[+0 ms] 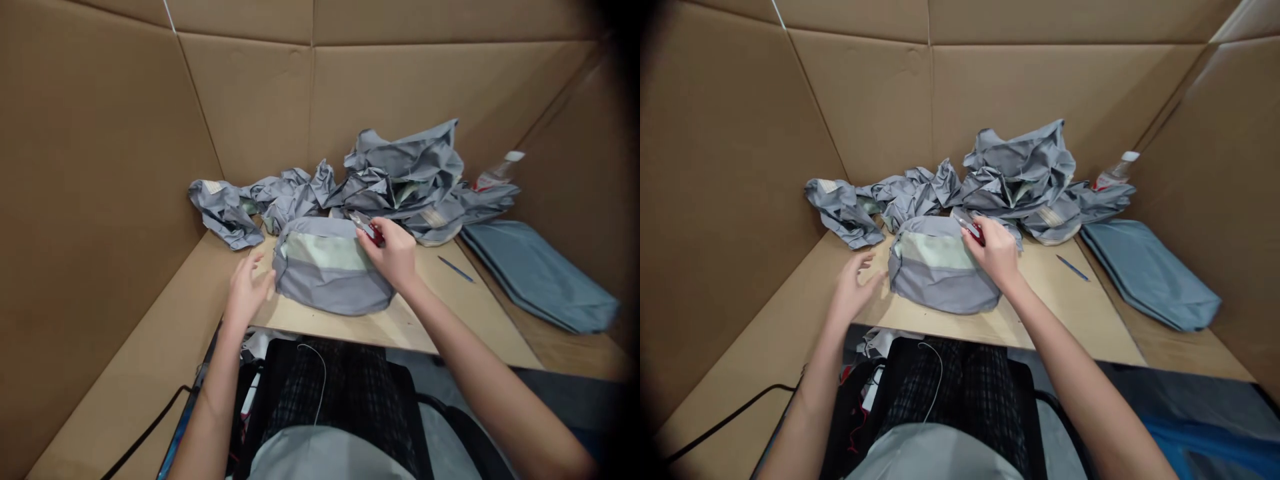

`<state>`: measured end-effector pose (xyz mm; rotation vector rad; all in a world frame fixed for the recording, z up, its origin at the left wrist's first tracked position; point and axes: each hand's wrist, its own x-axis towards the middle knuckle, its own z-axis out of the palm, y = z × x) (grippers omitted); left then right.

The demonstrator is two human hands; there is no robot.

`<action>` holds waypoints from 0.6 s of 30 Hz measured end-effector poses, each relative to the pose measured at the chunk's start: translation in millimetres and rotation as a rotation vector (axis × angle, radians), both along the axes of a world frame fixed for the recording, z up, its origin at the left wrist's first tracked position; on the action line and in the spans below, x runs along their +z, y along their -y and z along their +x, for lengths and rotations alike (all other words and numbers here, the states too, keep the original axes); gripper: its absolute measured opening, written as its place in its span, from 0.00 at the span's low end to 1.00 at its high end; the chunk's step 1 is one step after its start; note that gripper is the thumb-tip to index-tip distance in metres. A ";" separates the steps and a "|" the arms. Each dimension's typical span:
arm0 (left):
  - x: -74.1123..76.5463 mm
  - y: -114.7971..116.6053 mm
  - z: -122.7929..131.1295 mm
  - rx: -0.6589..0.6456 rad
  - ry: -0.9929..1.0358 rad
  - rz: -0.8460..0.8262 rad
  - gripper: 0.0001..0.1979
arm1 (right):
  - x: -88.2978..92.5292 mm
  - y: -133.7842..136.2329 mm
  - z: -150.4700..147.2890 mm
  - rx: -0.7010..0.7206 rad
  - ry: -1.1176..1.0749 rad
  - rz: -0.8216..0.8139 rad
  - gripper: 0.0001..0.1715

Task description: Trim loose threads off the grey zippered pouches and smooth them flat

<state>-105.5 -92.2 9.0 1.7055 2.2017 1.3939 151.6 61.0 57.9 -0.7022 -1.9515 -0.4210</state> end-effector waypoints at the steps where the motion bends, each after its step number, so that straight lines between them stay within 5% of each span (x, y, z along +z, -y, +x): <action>1: -0.3 -2.4 8.9 -0.039 0.002 0.001 0.22 | 3.6 0.4 -2.6 0.007 0.015 -0.014 0.15; 6: 17.6 -21.3 41.6 -0.122 -0.035 0.088 0.37 | 27.3 15.4 -17.3 0.087 0.083 0.034 0.17; 13: 48.4 -33.5 38.0 -0.128 -0.163 0.190 0.06 | 48.4 25.5 -32.7 0.095 0.119 0.013 0.25; 18: 56.5 -31.1 39.0 -0.101 -0.260 0.280 0.06 | 49.8 27.4 -26.2 0.072 0.069 0.001 0.25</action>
